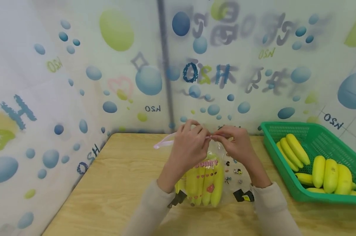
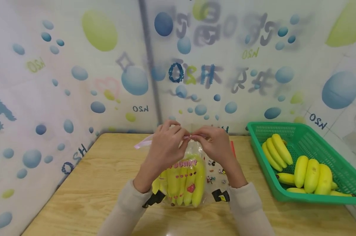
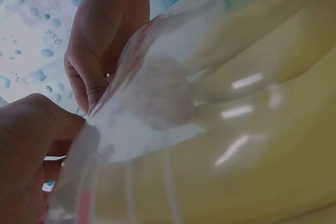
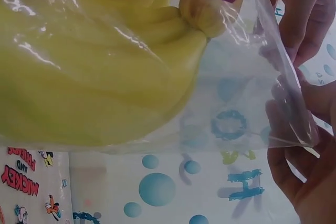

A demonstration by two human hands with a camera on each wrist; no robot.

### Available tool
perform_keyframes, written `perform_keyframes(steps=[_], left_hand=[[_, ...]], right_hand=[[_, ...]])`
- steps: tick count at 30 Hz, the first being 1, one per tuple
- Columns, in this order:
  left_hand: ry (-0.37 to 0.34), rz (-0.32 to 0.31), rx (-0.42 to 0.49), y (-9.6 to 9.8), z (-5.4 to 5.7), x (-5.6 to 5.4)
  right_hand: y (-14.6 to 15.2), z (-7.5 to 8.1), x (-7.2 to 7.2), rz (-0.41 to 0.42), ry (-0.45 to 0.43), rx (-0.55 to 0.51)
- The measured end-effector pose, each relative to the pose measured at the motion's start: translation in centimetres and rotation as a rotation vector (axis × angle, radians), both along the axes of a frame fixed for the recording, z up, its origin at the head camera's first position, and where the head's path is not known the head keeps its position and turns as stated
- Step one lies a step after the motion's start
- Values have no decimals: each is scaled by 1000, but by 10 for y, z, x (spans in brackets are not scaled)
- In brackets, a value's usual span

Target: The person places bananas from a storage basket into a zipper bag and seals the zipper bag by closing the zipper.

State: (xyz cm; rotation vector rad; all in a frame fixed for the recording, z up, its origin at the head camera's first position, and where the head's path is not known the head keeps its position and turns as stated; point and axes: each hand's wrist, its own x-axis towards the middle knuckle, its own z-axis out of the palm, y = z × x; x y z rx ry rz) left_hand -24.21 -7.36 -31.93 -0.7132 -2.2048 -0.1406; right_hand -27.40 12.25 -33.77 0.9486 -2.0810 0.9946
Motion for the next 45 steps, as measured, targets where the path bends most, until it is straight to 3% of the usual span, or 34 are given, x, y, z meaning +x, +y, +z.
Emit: perform_keyframes(steps=[6, 18, 23, 28, 32, 39, 45], left_hand=[[-39, 12, 4, -6, 3, 1], [-196, 39, 15, -20, 11, 7], [-202, 24, 43, -21, 11, 6], [-196, -23, 48, -20, 9, 4], [-136, -35, 15, -17, 7, 3], [-116, -65, 50, -15, 3, 2], [-133, -40, 42, -16, 6, 2]], right_hand=[[4, 2, 0, -7, 44, 9], [11, 5, 2, -8, 24, 16], [12, 10, 5, -43, 44, 48], [3, 14, 18, -216, 91, 171], [-13, 17, 27, -305, 161, 307], [-19, 18, 30, -321, 191, 307], [-16, 21, 27, -319, 189, 309]])
